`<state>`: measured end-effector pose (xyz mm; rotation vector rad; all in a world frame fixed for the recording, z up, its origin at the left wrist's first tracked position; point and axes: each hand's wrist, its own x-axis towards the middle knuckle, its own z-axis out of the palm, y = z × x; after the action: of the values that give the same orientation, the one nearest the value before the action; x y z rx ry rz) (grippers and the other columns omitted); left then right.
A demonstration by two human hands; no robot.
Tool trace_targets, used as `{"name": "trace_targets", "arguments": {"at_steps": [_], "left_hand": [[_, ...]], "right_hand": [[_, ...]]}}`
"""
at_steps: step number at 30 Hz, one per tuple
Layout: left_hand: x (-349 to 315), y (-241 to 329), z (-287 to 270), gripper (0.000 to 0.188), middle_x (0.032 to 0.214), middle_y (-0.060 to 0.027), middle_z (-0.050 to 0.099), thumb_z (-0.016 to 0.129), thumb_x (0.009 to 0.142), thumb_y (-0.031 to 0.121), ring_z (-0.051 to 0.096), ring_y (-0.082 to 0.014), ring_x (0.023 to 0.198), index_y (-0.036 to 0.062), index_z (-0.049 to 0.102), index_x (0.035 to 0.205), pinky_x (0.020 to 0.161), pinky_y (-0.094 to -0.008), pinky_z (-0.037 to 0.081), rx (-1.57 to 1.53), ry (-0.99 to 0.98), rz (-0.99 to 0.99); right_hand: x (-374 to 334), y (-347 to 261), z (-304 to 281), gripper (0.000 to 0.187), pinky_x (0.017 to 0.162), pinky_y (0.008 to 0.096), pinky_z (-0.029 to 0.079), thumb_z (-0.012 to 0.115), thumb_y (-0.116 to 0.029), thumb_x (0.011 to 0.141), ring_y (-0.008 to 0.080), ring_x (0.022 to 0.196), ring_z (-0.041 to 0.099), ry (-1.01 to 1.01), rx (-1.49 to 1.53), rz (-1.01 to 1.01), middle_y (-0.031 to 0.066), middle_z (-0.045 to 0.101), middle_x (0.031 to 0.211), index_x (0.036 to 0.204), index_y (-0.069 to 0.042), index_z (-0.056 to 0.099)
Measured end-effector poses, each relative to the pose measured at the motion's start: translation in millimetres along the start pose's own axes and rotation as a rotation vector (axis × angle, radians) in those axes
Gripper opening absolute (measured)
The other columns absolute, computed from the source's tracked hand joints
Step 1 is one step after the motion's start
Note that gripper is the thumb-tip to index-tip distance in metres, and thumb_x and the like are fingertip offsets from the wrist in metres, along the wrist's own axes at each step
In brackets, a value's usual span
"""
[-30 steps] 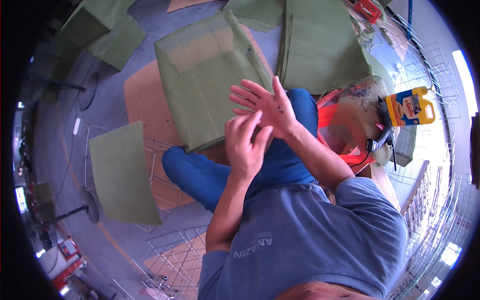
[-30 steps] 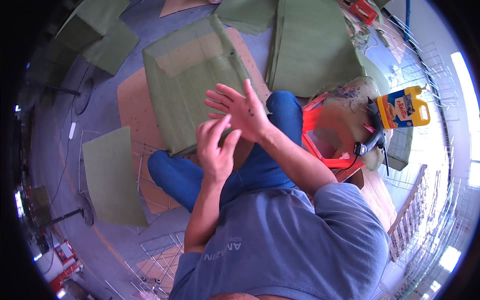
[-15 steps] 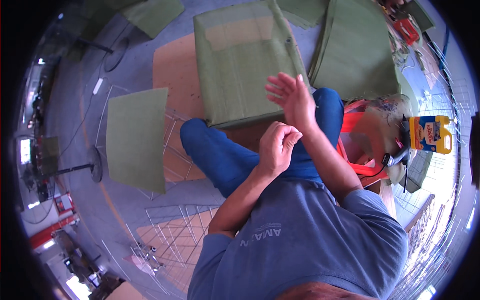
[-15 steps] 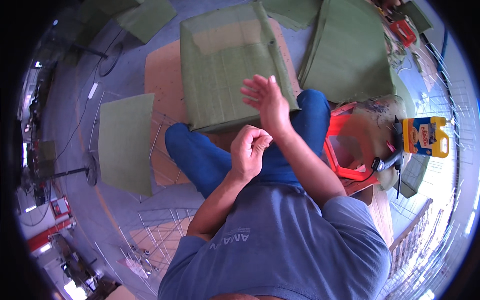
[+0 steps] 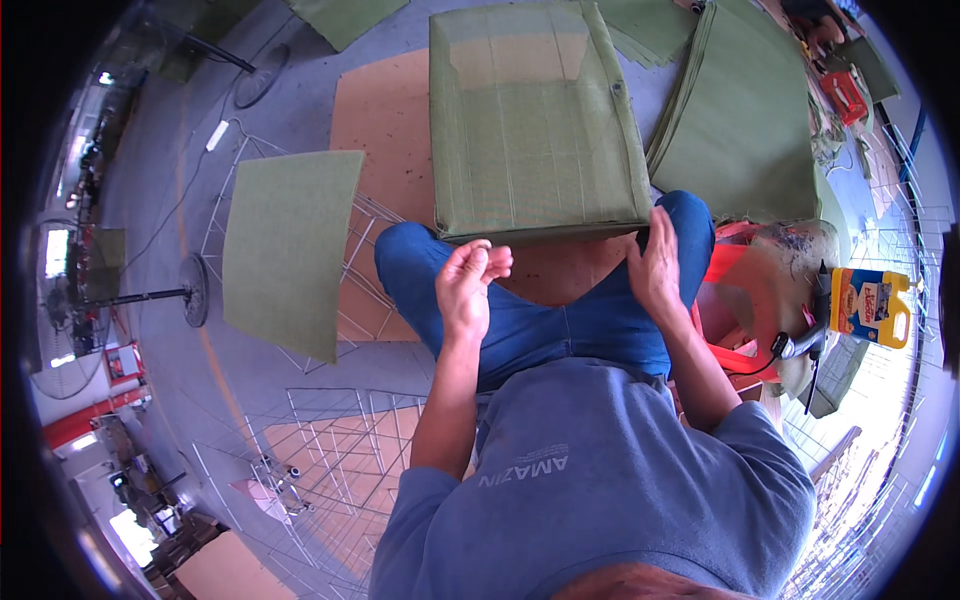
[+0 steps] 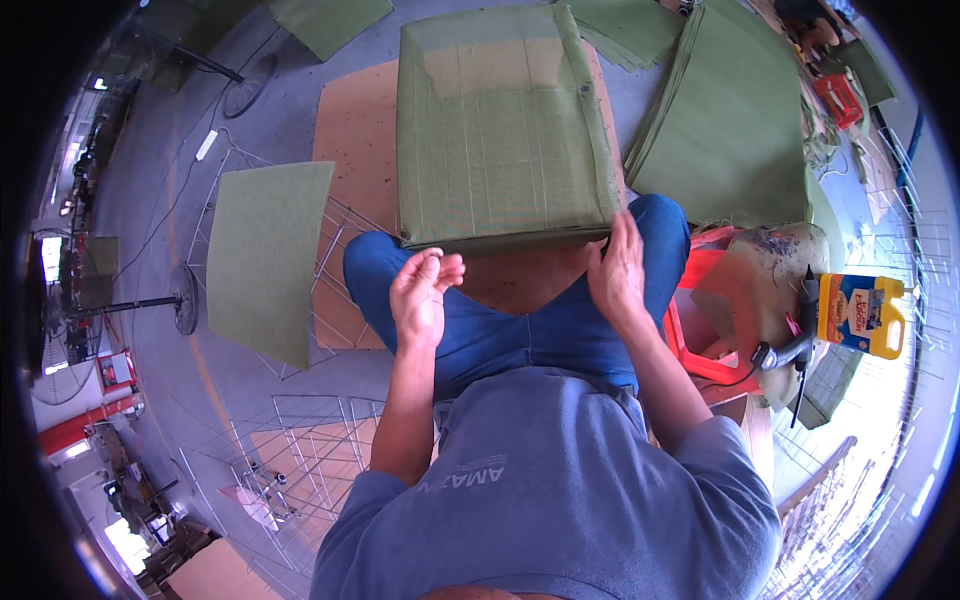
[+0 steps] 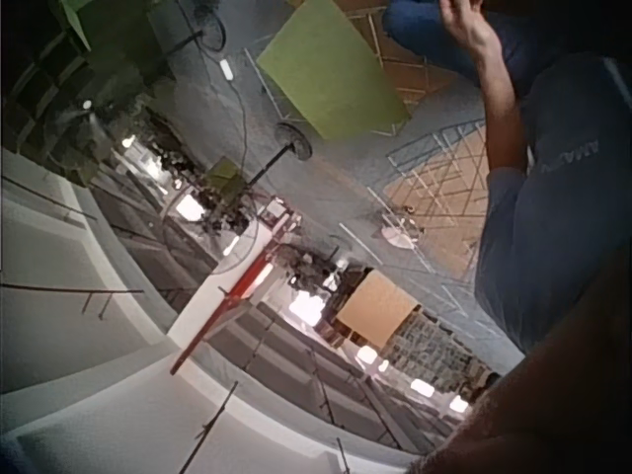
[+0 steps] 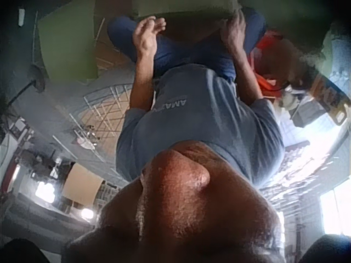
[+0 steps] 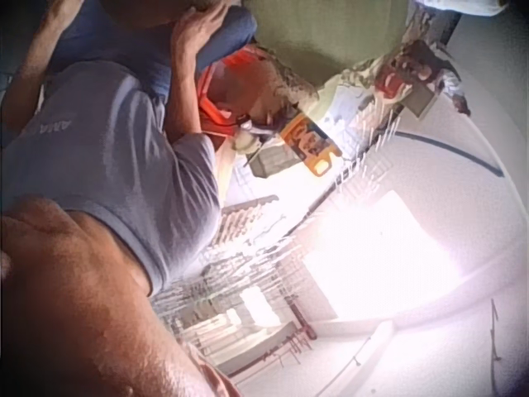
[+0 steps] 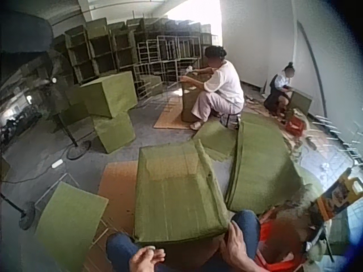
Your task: Using a glue gun to attach green fabric/foam covers to wire frames and wooden bases for furniture assembly.
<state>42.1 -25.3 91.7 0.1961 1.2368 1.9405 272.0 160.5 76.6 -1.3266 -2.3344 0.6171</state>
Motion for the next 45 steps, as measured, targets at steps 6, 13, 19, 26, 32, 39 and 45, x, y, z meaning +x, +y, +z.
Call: {"name": "trace_targets", "arguments": {"at_steps": [6,13,19,26,32,39,45], "left_hand": [[6.3,0.1,-1.0,0.015,0.113,-0.0247,0.073,0.062,0.103,0.011,0.076,-0.032,0.099,-0.0004,0.064,0.112,0.087,-0.0407,0.063,-0.076,0.037,-0.143],[-10.4,-23.1,-7.5,0.017,0.092,-0.0216,0.075,0.064,0.104,0.016,0.076,-0.0285,0.076,-0.0008,0.061,0.106,0.066,-0.038,0.064,0.09,-0.061,-0.227],[-31.2,-11.5,-22.1,0.024,0.092,-0.0208,0.075,0.06,0.107,0.018,0.075,-0.0248,0.078,-0.0055,0.061,0.107,0.071,-0.035,0.063,0.23,0.006,-0.211],[-19.6,-20.8,17.5,0.022,0.097,-0.0229,0.075,0.055,0.109,0.016,0.076,-0.0275,0.084,-0.0057,0.06,0.11,0.076,-0.0372,0.063,0.233,0.006,-0.109],[-30.5,-5.6,-22.8,0.02,0.106,-0.0251,0.074,0.051,0.108,0.012,0.075,-0.0312,0.093,-0.0046,0.058,0.115,0.085,-0.0419,0.061,0.1,0.17,-0.032],[-5.2,22.5,-23.6,0.022,0.108,-0.023,0.073,0.056,0.107,0.014,0.075,-0.0298,0.096,-0.0057,0.061,0.116,0.085,-0.041,0.063,-0.05,0.222,0.149],[-23.2,75.4,-14.3,0.023,0.087,-0.0156,0.075,0.068,0.102,0.018,0.072,-0.0171,0.068,-0.0043,0.065,0.103,0.062,-0.0321,0.06,0.512,0.222,0.238]], "right_hand": [[26.7,27.3,4.5,0.061,0.126,0.0511,0.021,0.068,-0.022,0.093,0.0373,0.139,0.051,-0.213,-0.554,-0.085,0.0266,0.063,0.132,0.139,0.011,0.046],[69.1,45.7,-10.7,0.032,0.09,0.0501,0.054,0.068,-0.03,0.096,0.0371,0.099,0.071,-0.44,-0.489,-0.002,0.0248,0.074,0.095,0.104,0.001,0.067],[135.1,-34.0,73.0,0.026,0.078,0.0492,0.059,0.062,-0.03,0.095,0.0384,0.088,0.074,-0.323,-0.355,-0.116,0.0169,0.076,0.091,0.104,-0.009,0.073],[291.3,-235.1,158.1,0.066,0.094,0.0492,0.054,0.062,-0.037,0.096,0.0408,0.109,0.069,-0.461,0.066,-0.273,0.0232,0.072,0.118,0.151,-0.007,0.045],[170.9,-293.5,105.8,0.046,0.1,0.0481,0.052,0.054,-0.033,0.103,0.0435,0.112,0.066,-0.681,0.388,-0.595,0.0262,0.071,0.116,0.137,-0.003,0.061],[58.8,-190.8,59.6,0.038,0.096,0.0412,0.055,0.063,-0.022,0.103,0.0375,0.113,0.07,-0.634,0.614,-0.502,0.0229,0.07,0.125,0.134,0.0,0.064],[25.4,-116.2,52.9,0.035,0.102,0.0407,0.053,0.06,-0.016,0.103,0.0357,0.119,0.068,-0.539,0.403,-0.428,0.0239,0.07,0.126,0.133,0.002,0.064]]}}
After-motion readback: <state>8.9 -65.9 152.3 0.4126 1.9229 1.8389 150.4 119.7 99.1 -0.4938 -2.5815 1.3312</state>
